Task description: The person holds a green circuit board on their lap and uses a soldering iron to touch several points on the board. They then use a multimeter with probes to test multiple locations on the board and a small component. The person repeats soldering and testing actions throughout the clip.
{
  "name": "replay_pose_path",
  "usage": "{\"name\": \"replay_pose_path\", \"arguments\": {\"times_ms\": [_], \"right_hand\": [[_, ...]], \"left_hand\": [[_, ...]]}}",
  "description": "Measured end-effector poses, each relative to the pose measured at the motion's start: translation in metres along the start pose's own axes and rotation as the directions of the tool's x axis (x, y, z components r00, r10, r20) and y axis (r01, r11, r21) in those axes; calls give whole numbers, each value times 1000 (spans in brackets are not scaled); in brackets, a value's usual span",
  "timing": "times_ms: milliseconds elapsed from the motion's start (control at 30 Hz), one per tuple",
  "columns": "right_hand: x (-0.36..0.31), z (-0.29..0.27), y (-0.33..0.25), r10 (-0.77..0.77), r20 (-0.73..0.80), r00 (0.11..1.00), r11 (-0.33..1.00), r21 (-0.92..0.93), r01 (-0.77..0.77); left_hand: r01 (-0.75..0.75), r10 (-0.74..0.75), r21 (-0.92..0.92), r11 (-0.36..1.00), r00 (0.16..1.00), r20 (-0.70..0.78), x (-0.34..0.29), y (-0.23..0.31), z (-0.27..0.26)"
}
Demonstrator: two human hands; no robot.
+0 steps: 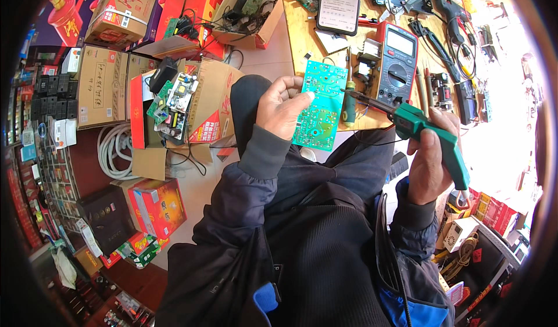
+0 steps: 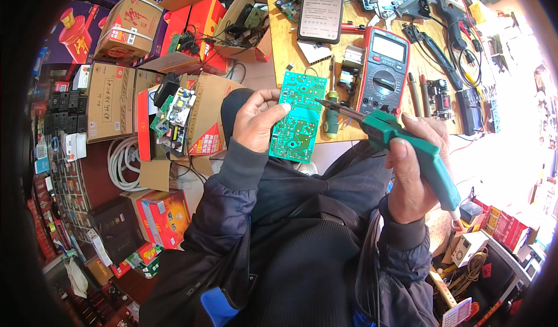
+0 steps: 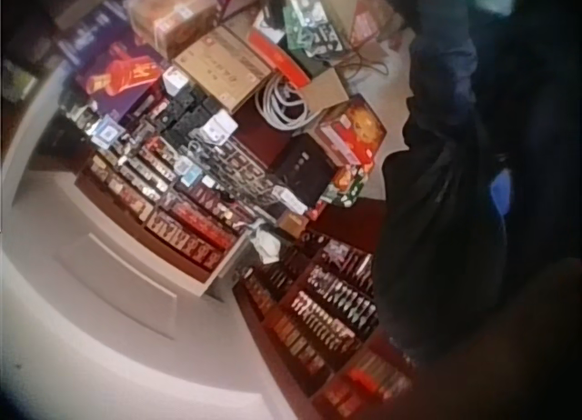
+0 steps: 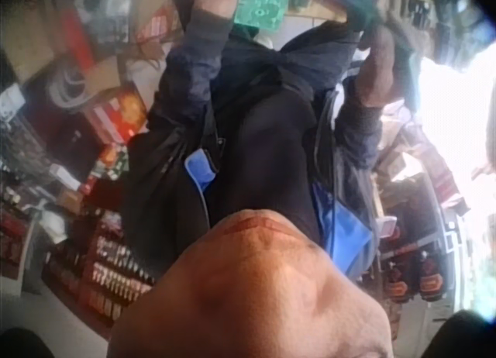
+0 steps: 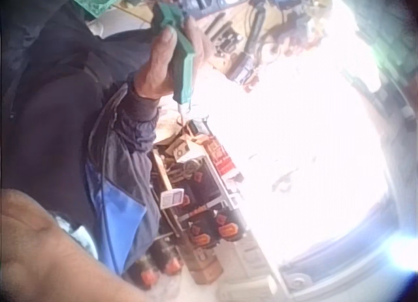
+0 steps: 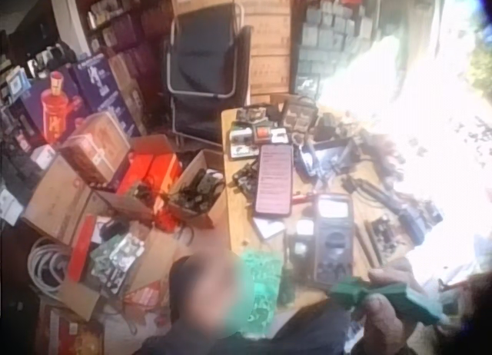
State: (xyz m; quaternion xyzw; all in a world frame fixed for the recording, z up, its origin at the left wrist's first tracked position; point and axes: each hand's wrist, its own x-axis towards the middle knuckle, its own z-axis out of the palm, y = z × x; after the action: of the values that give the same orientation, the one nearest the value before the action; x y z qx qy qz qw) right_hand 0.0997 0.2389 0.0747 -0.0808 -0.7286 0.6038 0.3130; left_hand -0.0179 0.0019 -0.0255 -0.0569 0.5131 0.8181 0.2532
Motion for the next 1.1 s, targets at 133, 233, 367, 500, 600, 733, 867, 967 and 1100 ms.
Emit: {"name": "replay_pose_path", "arguments": {"times_ms": [133, 233, 367, 500, 600, 733, 867, 967, 1100], "right_hand": [[-4, 5, 1, 50, -1, 999, 999, 19, -50], [-4, 6, 3, 21, 55, 998, 1000, 6, -22], [-5, 8, 6, 22, 80, 997, 998, -52, -18], [-6, 13, 8, 39, 87, 995, 998, -55, -34], [-6, 17, 10, 28, 104, 994, 997, -69, -21], [-6, 20, 11, 19, 109, 994, 997, -75, -11], [-5, 22, 11, 11, 114, 993, 997, -79, -2], [-4, 23, 10, 15, 124, 992, 997, -82, -5], [-4, 25, 8, 16, 133, 991, 996, -86, -5]], "left_hand": [[-25, 25, 17, 1000, 1000, 3, 0, -1, 0], [-25, 25, 11, 1000, 1000, 5, 0, -1, 1], [-12, 12, 30, 999, 1000, -1, 0, 0, 1], [-33, 33, 27, 999, 999, -6, 0, 0, 3], [-38, 38, 40, 998, 999, -6, 0, 1, 4], [-30, 30, 47, 998, 1000, -6, 0, 1, 4], [-39, 39, 47, 998, 999, -1, 1, 1, 4], [-48, 49, 54, 997, 999, -5, 0, 0, 4], [-60, 60, 52, 997, 998, -1, 1, -1, 4]]}}
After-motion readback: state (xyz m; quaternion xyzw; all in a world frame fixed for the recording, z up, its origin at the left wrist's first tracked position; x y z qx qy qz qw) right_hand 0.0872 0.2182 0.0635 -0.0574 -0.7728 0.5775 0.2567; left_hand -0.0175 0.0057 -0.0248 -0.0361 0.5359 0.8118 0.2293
